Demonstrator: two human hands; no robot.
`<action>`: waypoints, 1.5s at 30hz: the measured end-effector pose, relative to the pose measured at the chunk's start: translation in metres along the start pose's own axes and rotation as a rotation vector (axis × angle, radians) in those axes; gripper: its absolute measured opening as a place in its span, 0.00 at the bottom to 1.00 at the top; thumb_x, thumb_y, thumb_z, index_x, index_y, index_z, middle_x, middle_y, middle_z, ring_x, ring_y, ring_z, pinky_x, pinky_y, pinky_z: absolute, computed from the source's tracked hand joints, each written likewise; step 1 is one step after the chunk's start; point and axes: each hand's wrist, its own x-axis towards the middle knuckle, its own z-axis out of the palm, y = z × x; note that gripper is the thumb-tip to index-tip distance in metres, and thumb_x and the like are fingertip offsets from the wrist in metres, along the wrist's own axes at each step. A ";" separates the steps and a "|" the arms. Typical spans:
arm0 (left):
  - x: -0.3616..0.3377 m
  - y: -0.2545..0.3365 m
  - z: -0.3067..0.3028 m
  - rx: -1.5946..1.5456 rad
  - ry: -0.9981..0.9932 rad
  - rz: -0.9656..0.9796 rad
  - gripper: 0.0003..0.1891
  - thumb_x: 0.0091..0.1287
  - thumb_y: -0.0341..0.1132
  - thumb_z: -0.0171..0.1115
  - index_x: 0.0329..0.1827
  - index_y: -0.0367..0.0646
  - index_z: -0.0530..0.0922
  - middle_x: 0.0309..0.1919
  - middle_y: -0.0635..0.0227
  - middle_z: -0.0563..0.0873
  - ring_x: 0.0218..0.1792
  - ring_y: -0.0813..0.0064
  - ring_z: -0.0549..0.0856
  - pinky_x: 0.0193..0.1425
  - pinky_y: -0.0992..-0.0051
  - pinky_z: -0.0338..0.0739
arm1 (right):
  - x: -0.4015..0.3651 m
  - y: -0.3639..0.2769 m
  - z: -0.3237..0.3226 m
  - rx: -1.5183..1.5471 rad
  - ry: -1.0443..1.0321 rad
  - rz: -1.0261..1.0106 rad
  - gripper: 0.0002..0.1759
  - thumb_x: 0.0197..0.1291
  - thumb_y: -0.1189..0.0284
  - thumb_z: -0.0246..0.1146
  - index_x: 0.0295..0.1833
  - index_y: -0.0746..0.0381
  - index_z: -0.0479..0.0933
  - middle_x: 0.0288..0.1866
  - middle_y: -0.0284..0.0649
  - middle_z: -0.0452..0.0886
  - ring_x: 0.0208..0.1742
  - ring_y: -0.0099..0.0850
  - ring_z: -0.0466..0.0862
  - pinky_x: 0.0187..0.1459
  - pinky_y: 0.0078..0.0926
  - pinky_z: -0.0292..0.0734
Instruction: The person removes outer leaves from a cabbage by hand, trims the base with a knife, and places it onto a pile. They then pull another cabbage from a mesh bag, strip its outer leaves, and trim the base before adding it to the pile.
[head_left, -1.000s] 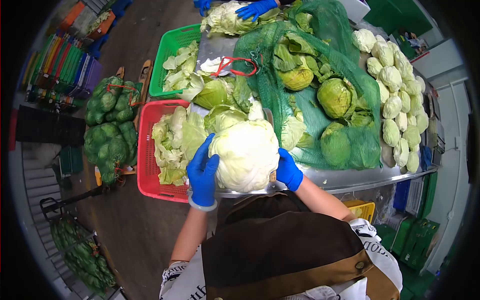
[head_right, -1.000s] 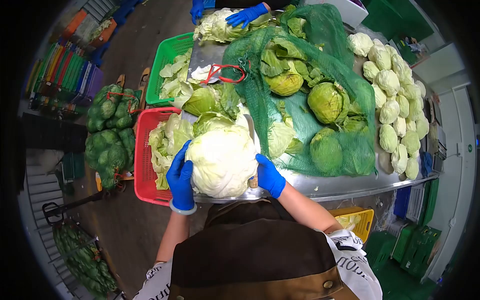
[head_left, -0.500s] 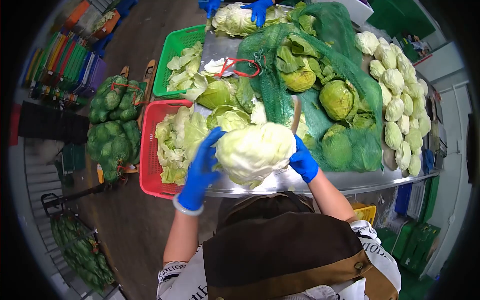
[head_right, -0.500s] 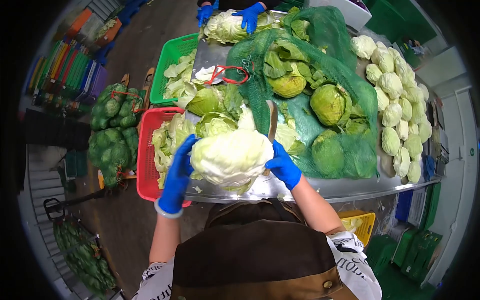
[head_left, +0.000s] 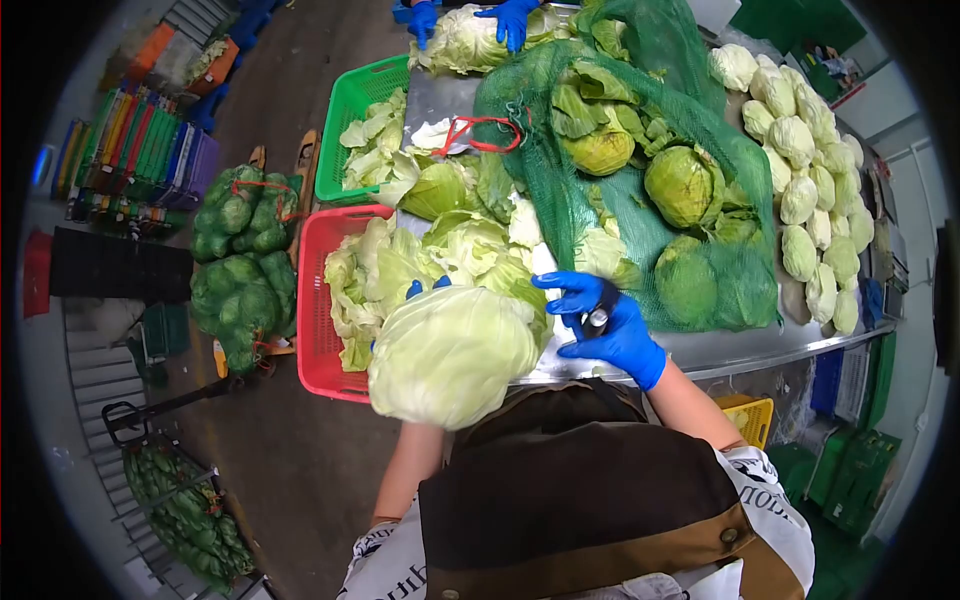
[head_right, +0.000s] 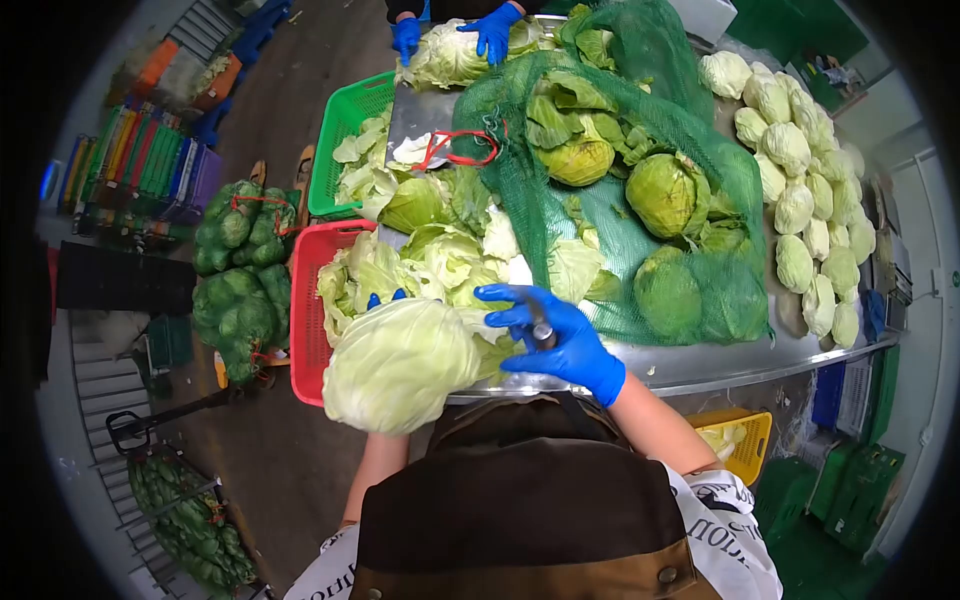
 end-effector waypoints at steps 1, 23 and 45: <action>0.004 0.001 0.001 -0.091 0.050 -0.082 0.27 0.73 0.55 0.44 0.63 0.42 0.68 0.55 0.62 0.78 0.53 0.65 0.76 0.58 0.66 0.73 | 0.003 -0.003 0.005 -0.014 -0.057 0.025 0.30 0.42 0.77 0.75 0.57 0.58 0.79 0.68 0.43 0.70 0.66 0.38 0.72 0.63 0.35 0.68; -0.016 0.032 -0.016 0.610 0.163 -0.148 0.36 0.57 0.29 0.63 0.70 0.37 0.60 0.64 0.58 0.71 0.64 0.63 0.73 0.66 0.65 0.69 | 0.038 0.090 0.005 -0.081 0.175 0.489 0.17 0.55 0.59 0.69 0.38 0.62 0.77 0.25 0.34 0.76 0.24 0.26 0.76 0.27 0.26 0.71; 0.001 -0.049 -0.102 0.291 0.820 0.139 0.29 0.61 0.50 0.61 0.63 0.44 0.71 0.55 0.61 0.81 0.52 0.61 0.83 0.52 0.60 0.80 | -0.029 0.138 0.046 -1.052 -0.164 0.254 0.08 0.62 0.69 0.53 0.43 0.61 0.69 0.24 0.48 0.80 0.25 0.48 0.81 0.26 0.47 0.75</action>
